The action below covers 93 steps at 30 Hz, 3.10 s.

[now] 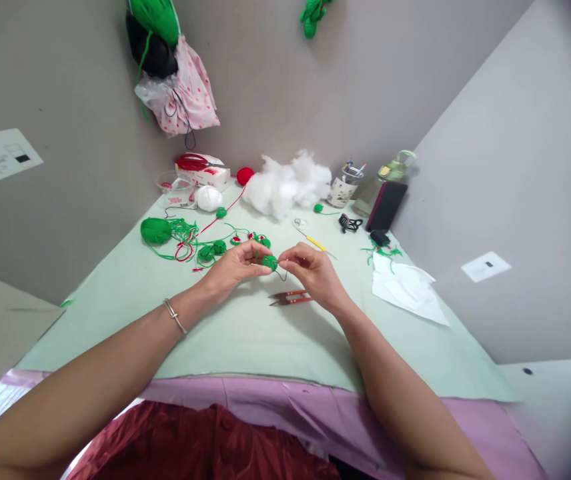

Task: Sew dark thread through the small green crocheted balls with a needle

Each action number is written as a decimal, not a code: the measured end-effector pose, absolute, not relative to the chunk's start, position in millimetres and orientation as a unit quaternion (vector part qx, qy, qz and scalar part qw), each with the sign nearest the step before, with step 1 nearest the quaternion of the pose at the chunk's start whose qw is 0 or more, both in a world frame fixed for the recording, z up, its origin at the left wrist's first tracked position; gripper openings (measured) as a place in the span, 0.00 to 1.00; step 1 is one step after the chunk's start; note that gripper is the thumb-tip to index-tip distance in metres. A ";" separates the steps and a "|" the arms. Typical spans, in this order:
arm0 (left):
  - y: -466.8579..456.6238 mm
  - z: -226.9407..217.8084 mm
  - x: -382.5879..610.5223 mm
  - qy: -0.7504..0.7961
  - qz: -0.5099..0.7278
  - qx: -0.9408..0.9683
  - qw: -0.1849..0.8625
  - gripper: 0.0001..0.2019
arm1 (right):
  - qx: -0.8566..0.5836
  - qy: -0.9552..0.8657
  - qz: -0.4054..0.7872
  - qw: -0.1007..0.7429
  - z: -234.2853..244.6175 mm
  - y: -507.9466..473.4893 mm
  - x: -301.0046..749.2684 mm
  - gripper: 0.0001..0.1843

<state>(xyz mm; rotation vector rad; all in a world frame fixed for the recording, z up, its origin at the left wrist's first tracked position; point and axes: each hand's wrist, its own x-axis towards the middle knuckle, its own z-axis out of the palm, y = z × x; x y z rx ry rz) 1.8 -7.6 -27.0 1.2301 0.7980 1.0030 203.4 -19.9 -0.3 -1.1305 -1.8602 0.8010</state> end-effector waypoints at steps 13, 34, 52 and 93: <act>-13.6 -33.5 13.5 0.388 0.458 0.620 0.506 0.13 | -0.444 -0.861 -0.052 0.242 -10.4 -35.7 188.0 0.13; -9.6 -26.2 1.8 0.376 0.450 0.535 0.608 0.18 | -0.347 -0.570 0.515 0.538 40.3 -41.7 207.6 0.15; -11.9 -35.5 3.0 0.394 0.413 0.694 0.439 0.18 | -0.350 -0.574 0.436 0.599 31.6 -33.6 209.9 0.07; -8.8 -14.0 -2.3 0.360 0.533 0.519 0.562 0.19 | -0.458 -0.611 0.496 0.413 11.8 -44.0 181.1 0.12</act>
